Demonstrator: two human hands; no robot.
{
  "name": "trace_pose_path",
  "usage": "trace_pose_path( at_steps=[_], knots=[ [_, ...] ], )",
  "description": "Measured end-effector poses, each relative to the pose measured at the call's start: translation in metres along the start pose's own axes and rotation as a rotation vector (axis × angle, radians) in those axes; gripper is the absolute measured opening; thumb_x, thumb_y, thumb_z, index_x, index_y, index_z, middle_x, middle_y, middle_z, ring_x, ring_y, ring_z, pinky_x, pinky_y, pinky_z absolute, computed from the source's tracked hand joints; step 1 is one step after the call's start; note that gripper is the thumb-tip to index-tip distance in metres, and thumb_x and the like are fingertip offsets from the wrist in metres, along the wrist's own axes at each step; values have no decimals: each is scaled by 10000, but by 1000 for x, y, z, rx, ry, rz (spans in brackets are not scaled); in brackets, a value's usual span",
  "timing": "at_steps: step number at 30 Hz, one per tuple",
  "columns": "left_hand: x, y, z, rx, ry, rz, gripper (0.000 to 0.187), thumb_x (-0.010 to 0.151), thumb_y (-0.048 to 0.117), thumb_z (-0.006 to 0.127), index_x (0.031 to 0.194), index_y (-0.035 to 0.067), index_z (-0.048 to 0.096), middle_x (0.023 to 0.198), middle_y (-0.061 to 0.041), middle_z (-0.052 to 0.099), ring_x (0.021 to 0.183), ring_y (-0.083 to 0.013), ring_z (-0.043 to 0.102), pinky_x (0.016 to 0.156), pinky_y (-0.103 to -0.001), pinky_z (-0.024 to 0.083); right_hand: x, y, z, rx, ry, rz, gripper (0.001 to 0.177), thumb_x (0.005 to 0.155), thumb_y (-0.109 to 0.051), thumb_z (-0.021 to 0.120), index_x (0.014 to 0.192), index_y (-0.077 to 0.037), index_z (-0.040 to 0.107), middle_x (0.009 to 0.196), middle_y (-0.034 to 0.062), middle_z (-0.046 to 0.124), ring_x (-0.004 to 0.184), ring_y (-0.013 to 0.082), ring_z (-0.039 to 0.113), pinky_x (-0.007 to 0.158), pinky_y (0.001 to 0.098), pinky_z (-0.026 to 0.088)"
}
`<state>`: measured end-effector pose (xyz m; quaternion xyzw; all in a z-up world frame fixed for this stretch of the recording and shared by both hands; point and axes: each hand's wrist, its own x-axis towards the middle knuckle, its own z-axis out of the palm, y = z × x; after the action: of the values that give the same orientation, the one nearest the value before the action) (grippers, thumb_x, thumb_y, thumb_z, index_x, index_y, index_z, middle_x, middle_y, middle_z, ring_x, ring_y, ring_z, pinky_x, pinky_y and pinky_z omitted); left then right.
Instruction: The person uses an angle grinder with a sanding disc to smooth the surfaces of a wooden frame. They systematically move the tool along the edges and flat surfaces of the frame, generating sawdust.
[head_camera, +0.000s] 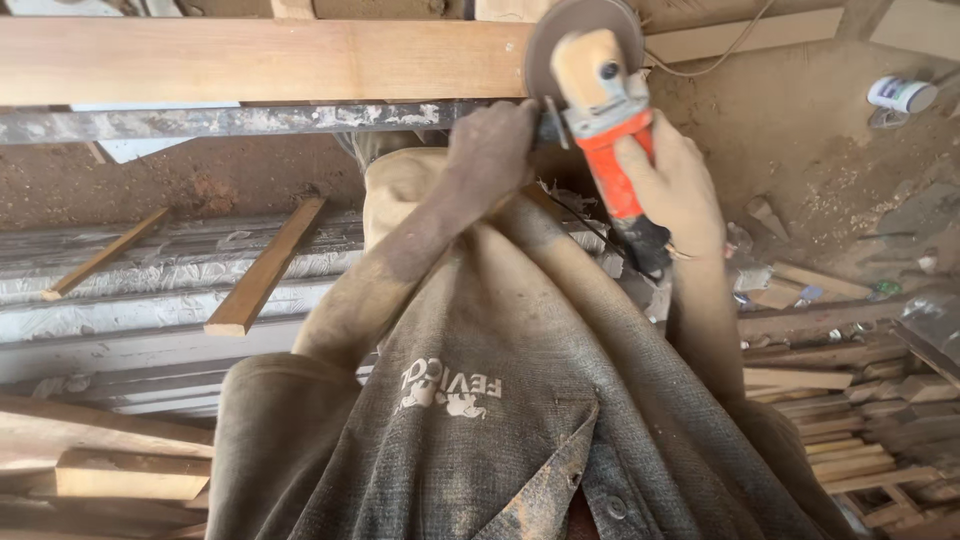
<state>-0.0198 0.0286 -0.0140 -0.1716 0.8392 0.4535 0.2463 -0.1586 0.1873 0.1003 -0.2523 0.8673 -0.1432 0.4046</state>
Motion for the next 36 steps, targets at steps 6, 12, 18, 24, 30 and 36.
trace_pose_path(
  at_steps=[6, 12, 18, 24, 30, 36],
  knots=[
    [12, 16, 5, 60, -55, 63, 339, 795, 17, 721, 1124, 31, 642, 822, -112, 693, 655, -218, 679, 516, -361, 569, -12, 12, -11, 138, 30, -46, 454, 1066, -361, 543, 1354, -11, 573, 1199, 220, 716, 1188, 401, 682, 988, 452, 508],
    [-4, -8, 4, 51, -24, 24, 343, 852, -27, 650, 1190, 27, 636, 783, -104, 679, 582, -170, 674, 462, -305, 542, -4, -6, 6, 70, -5, -29, 437, 1059, -334, 565, 1318, 18, 554, 1132, 259, 699, 1144, 451, 658, 951, 495, 504],
    [-3, -3, 12, 60, -25, 20, 374, 827, 22, 678, 1198, 32, 637, 749, -102, 658, 549, -167, 629, 454, -307, 526, -16, -13, -2, 17, 1, 24, 382, 1033, -334, 557, 1217, 0, 581, 1051, 271, 704, 1046, 481, 660, 886, 529, 504],
    [-17, -11, 10, 17, 26, -5, 421, 803, 27, 719, 1216, 32, 639, 762, -113, 681, 583, -199, 676, 450, -331, 564, -3, -13, 8, -45, -40, -1, 411, 1040, -352, 563, 1250, 0, 582, 1081, 278, 704, 1086, 485, 641, 923, 535, 491],
    [-7, 1, 5, 11, -39, 43, 416, 758, 20, 749, 1160, 42, 643, 804, -111, 696, 630, -216, 690, 505, -333, 582, -14, -4, 2, 57, 2, 4, 453, 1028, -378, 536, 1298, -15, 578, 1118, 248, 713, 1103, 435, 677, 922, 496, 514],
    [-32, -29, -5, -13, 134, -21, 409, 725, 13, 738, 1128, 58, 680, 806, -99, 704, 640, -228, 681, 526, -368, 577, 3, -30, 16, -11, -54, -105, 456, 1023, -431, 561, 1217, -19, 597, 1038, 256, 721, 1022, 439, 694, 878, 516, 521]
  ],
)
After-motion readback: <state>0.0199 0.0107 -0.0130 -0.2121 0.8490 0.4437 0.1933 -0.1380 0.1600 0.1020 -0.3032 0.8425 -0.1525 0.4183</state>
